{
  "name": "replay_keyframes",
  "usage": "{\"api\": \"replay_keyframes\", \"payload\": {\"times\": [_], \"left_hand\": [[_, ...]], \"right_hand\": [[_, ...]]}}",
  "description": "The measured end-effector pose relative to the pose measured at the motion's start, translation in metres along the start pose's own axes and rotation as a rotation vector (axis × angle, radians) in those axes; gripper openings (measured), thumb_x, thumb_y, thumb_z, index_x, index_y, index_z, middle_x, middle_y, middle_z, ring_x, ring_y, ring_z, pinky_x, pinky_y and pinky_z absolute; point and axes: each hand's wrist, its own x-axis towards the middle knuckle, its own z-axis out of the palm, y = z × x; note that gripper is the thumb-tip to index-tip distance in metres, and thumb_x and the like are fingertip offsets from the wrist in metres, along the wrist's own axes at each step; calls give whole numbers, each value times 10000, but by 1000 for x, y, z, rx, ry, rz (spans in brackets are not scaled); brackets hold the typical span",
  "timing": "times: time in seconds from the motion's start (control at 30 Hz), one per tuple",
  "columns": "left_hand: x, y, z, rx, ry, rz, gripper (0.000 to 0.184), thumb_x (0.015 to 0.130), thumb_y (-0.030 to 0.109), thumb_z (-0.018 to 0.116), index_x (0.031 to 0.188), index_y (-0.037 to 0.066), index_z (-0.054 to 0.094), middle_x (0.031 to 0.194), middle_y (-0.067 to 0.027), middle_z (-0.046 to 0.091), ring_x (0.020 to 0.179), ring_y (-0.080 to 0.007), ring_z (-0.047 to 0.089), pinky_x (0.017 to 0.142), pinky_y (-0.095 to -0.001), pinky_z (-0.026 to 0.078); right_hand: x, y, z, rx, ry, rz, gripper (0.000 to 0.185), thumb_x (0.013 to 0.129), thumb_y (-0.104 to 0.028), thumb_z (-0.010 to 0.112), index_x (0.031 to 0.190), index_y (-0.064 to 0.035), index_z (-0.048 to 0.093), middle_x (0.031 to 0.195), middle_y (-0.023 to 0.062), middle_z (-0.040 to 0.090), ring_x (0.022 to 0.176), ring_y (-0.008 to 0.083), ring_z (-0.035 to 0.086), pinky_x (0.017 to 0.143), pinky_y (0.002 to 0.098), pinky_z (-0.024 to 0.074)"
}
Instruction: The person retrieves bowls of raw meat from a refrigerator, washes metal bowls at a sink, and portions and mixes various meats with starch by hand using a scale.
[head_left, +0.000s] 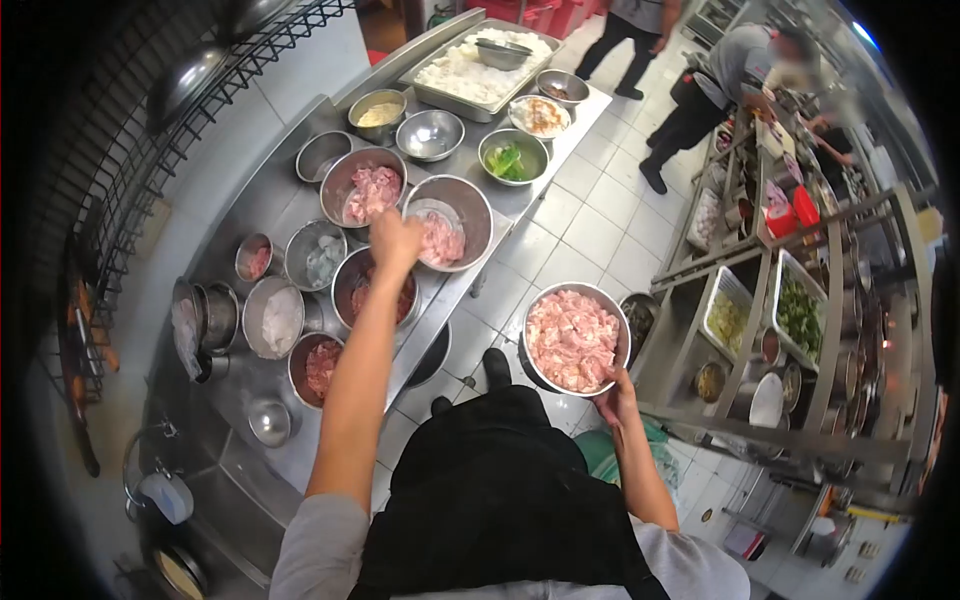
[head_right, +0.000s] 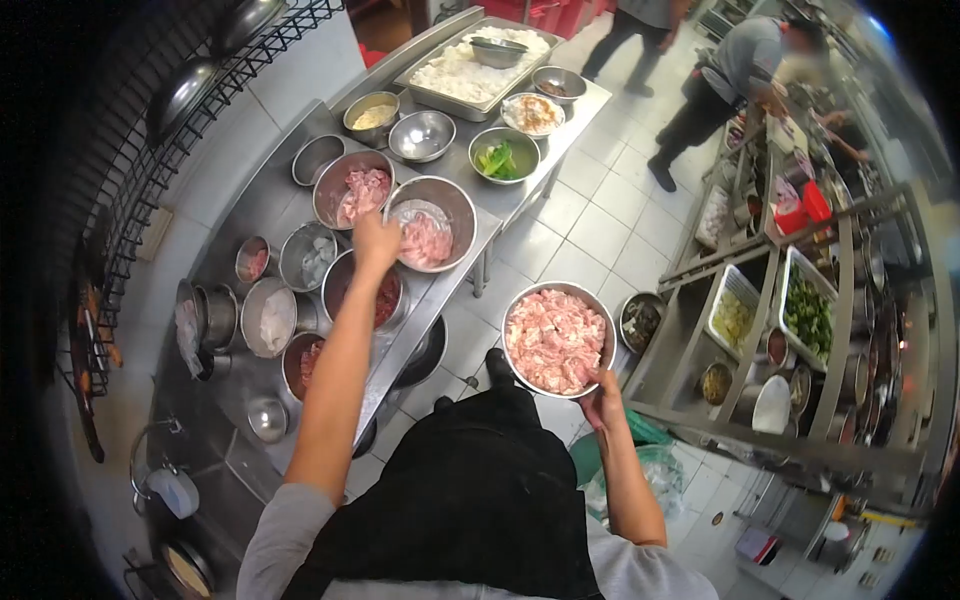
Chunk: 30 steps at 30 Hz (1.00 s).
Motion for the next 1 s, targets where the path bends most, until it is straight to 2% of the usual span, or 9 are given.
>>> {"api": "replay_keyframes", "payload": {"times": [0.1,0.17,0.23,0.4,0.53,0.7,0.8,0.93,1.0], "left_hand": [[-2,-21,-46,-214,-12,-32,257,782,183,548,873,-56,581,820,-279,606,819,-403,608,710,-430,457],[-17,-33,-90,-370,41,-94,209,812,160,550,880,-36,575,735,-152,611,664,-182,561,612,-327,432],[-36,-61,-126,-429,135,-100,138,840,108,519,874,-8,587,776,-32,589,706,-81,492,596,-266,395],[-111,-64,-205,-418,348,-273,163,865,93,525,733,10,478,650,21,395,631,-73,342,550,-265,308],[-182,-85,-220,-270,449,-372,264,867,100,532,674,45,361,634,32,323,618,-70,296,533,-264,267],[-256,-81,-217,-358,505,-552,308,873,114,542,655,68,330,632,51,304,610,-60,262,530,-246,238],[-276,-85,-204,-401,554,-591,321,878,117,543,653,80,316,633,61,300,609,-49,258,526,-239,227],[-275,-81,-192,-465,589,-575,286,880,111,540,667,85,352,644,66,298,614,-41,258,527,-229,220],[-267,-86,-186,-475,601,-556,274,880,109,540,671,87,364,648,68,296,616,-39,257,529,-225,219]], "right_hand": [[45,-14,4,-25,-105,49,745,765,-211,572,1402,-113,197,1387,131,328,1218,294,424,928,512,432],[78,-26,30,-78,-186,86,742,768,-212,571,1400,-163,184,1383,126,315,1221,302,402,899,549,432],[112,-29,57,-108,-237,120,750,770,-218,573,1401,-180,169,1380,125,308,1221,309,394,888,569,428],[182,-10,132,-351,-246,180,810,777,-256,604,1405,-221,94,1356,182,281,1203,375,367,818,621,399],[212,11,168,-531,-244,222,843,802,-291,599,1422,-220,31,1258,178,449,1129,340,463,760,589,420],[227,19,203,-695,-314,235,781,802,-173,617,1424,-109,148,1136,178,539,901,267,602,643,427,526],[232,24,211,-750,-309,142,692,796,-135,609,1390,-53,263,945,152,616,617,232,615,426,346,507],[249,27,220,-783,-313,-67,501,790,-135,592,1258,-15,458,786,156,626,543,210,604,369,343,468],[262,21,229,-1127,-408,-213,315,774,-123,560,1059,9,588,734,214,626,603,280,635,478,399,500]]}}
